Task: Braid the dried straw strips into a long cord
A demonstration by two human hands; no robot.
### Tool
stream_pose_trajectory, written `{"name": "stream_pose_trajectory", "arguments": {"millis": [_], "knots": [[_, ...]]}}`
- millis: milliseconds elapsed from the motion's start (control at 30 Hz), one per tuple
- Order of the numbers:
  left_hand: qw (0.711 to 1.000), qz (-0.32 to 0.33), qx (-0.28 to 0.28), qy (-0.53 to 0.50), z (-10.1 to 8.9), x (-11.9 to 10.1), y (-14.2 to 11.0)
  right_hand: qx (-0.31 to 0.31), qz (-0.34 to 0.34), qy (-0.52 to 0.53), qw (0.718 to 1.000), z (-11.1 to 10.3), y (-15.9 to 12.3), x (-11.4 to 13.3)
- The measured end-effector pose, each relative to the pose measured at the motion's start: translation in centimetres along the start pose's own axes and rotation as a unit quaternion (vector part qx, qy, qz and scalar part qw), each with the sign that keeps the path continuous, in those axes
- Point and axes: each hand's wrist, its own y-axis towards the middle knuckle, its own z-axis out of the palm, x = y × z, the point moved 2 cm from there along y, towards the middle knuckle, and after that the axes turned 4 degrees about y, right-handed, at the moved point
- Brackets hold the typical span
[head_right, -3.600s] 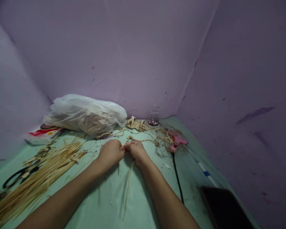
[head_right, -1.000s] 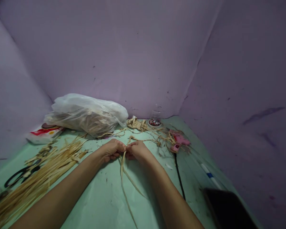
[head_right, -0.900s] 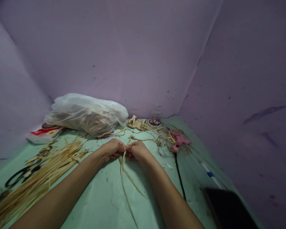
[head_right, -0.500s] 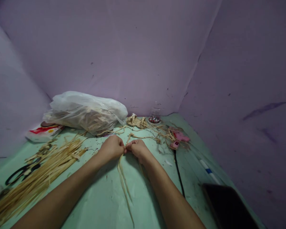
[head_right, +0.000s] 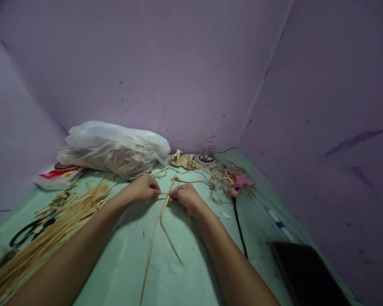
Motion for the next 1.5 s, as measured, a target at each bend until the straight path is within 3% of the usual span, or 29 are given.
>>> {"name": "stream_pose_trajectory", "arguments": {"millis": [133, 300, 367, 433, 500, 600, 667, 833, 967, 1067, 1133, 1233, 1333, 1500], "knots": [[1.000, -0.011, -0.021, -0.017, -2.2, 1.0, -0.3, -0.005, 0.001, -0.016, 1.000, 0.1, -0.1, 0.1], [0.977, -0.065, -0.165, 0.122, -7.4, 2.1, -3.0, 0.002, 0.019, -0.031, 0.999, 0.1, -0.4, 0.2], [0.964, -0.092, -0.195, 0.156, -9.4, 2.7, -4.9, 0.003, 0.019, -0.035, 0.999, 0.0, -0.3, 0.1], [0.964, -0.094, -0.185, 0.165, -10.9, 3.6, -6.9, 0.013, 0.023, -0.025, 0.999, 0.0, -0.2, 0.0], [0.972, -0.096, -0.133, 0.170, -11.8, 4.8, -8.5, 0.025, 0.025, -0.017, 0.999, 0.0, -0.1, -0.1], [0.974, -0.129, -0.047, 0.178, -11.9, 7.1, -9.6, 0.022, 0.023, -0.020, 0.999, 0.0, 0.0, -0.3], [0.973, -0.155, -0.019, 0.169, -11.4, 8.3, -9.3, 0.016, 0.025, -0.016, 0.999, 0.0, 0.0, -0.4], [0.978, -0.154, -0.028, 0.140, -8.9, 8.5, -6.9, 0.014, 0.033, -0.005, 0.999, 0.2, -0.2, -0.3], [0.980, -0.163, -0.001, 0.114, -6.7, 7.8, -5.7, 0.009, 0.038, -0.009, 0.999, 0.4, -0.2, -0.1], [0.978, -0.167, -0.001, 0.125, -6.1, 8.1, -5.3, 0.005, 0.032, -0.013, 0.999, 0.3, -0.1, -0.2], [0.987, -0.124, -0.034, 0.099, -6.3, 8.3, -5.0, 0.009, 0.029, -0.014, 0.999, 0.3, 0.0, -0.3], [0.981, -0.045, -0.190, -0.012, -8.0, 7.9, -5.1, 0.013, 0.031, -0.014, 0.999, 0.2, 0.0, -0.3], [0.933, -0.024, -0.313, -0.174, -10.0, 7.3, -6.1, 0.013, 0.029, -0.014, 0.999, 0.1, -0.1, -0.3], [0.825, 0.008, -0.380, -0.420, -12.5, 7.1, -8.1, 0.014, 0.031, -0.014, 0.999, 0.3, 0.0, -0.4]]}}
